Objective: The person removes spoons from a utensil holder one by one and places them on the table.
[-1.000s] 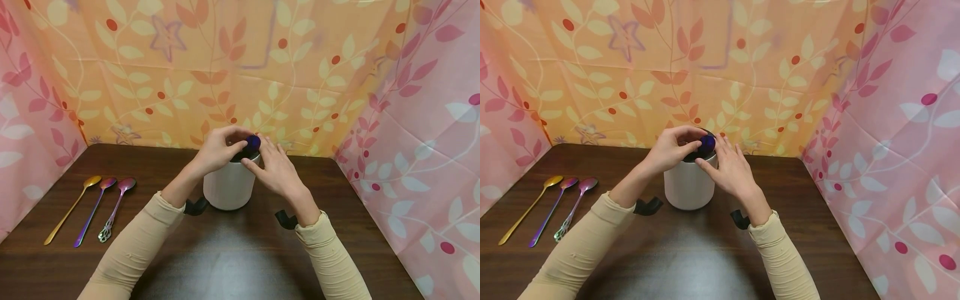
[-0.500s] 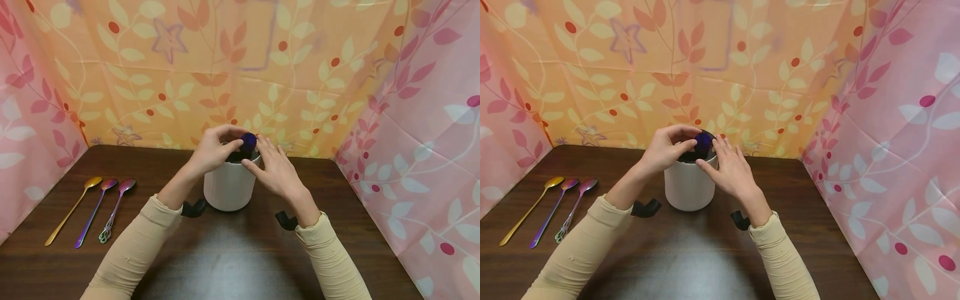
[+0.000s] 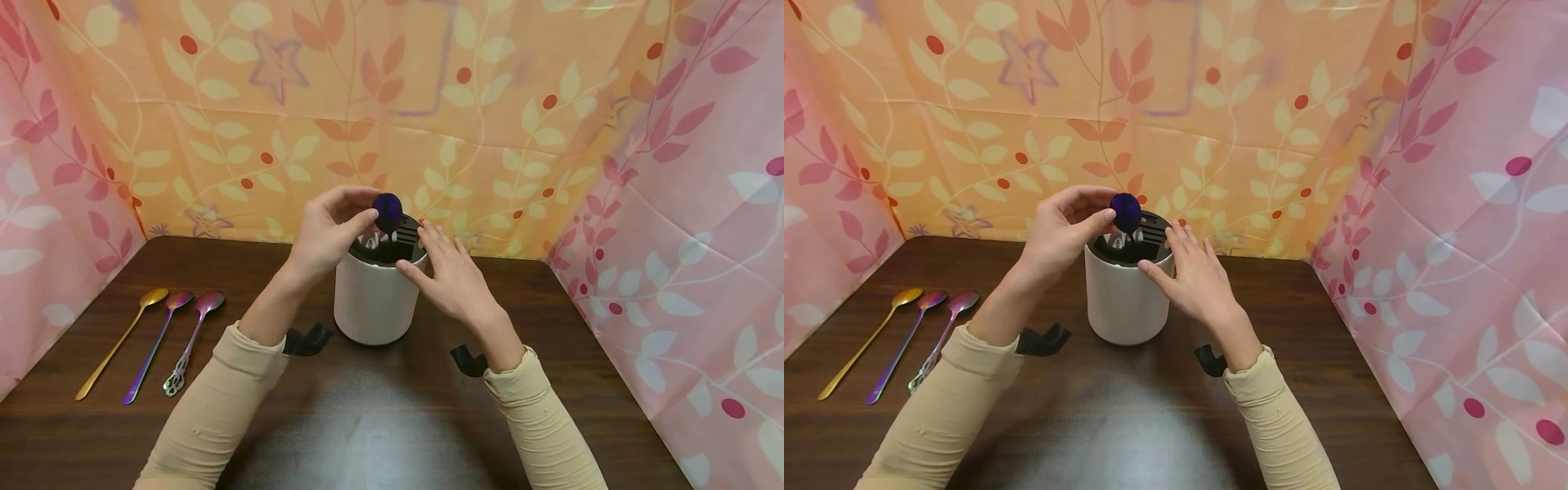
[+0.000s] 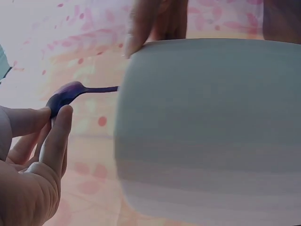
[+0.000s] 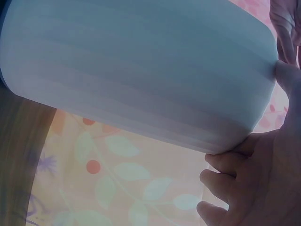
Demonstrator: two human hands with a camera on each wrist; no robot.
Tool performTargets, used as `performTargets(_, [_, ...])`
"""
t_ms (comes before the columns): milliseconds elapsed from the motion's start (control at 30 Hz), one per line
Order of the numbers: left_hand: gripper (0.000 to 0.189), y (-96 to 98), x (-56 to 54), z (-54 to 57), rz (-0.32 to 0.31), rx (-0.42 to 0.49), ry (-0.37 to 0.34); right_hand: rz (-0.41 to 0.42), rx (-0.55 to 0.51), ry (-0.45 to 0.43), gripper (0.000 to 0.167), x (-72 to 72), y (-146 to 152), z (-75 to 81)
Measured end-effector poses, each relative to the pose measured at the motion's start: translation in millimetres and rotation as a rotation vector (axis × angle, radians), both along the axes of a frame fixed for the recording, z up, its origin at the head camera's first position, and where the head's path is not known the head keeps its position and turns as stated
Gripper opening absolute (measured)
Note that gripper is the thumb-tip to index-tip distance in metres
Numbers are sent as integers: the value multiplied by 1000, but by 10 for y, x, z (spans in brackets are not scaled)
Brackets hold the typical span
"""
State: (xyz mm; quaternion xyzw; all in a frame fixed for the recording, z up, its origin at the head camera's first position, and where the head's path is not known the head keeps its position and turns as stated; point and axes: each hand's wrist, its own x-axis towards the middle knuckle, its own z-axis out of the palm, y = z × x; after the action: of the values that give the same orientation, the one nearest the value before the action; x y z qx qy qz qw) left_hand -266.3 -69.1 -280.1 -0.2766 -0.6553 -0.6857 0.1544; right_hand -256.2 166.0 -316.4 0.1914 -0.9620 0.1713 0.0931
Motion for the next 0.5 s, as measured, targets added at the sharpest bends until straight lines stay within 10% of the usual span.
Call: performTargets(500, [29, -256, 125, 187, 18, 285, -25, -16, 11, -13, 97, 0, -1, 0])
